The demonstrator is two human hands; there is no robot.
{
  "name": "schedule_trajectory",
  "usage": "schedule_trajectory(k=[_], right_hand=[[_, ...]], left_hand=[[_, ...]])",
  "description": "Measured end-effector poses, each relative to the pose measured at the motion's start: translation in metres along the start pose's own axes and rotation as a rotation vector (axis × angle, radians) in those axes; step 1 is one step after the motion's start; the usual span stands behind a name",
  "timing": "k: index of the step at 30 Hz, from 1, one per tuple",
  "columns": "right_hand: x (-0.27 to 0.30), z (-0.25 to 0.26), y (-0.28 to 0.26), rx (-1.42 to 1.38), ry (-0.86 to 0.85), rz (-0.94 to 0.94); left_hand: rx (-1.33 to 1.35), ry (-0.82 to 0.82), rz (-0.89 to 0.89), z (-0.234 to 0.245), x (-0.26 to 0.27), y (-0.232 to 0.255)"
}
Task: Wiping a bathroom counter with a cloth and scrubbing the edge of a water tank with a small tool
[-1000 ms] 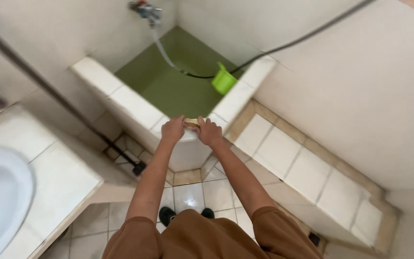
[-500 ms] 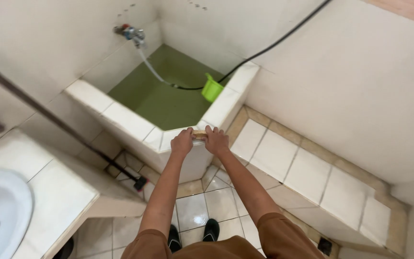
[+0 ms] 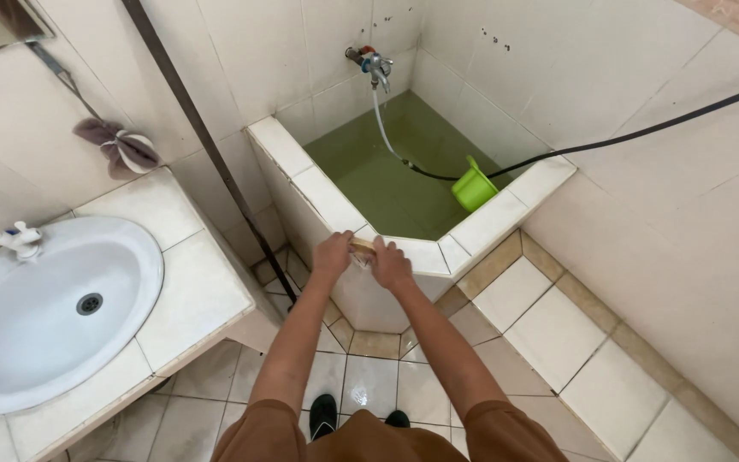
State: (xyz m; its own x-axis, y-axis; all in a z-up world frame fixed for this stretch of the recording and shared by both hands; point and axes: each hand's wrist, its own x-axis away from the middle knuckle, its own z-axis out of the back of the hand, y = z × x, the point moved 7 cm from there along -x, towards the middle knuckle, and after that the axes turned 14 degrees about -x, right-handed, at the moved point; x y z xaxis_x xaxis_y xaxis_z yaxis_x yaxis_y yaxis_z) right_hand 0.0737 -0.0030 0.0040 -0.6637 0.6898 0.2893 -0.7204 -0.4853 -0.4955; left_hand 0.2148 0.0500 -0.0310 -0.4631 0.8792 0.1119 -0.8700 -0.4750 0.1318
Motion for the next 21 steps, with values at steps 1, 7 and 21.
schedule_trajectory(k=[1, 7, 21], right_hand=[[0.001, 0.004, 0.01, 0.0, -0.002, -0.002], [0.023, 0.051, 0.097, 0.013, 0.08, -0.158], [0.01, 0.043, 0.115, -0.058, 0.199, -0.122]], left_hand=[[0.001, -0.003, 0.0, 0.003, -0.003, 0.01], [-0.035, -0.029, -0.196, -0.009, -0.026, 0.111], [0.059, -0.054, -0.149, -0.019, -0.026, 0.112]])
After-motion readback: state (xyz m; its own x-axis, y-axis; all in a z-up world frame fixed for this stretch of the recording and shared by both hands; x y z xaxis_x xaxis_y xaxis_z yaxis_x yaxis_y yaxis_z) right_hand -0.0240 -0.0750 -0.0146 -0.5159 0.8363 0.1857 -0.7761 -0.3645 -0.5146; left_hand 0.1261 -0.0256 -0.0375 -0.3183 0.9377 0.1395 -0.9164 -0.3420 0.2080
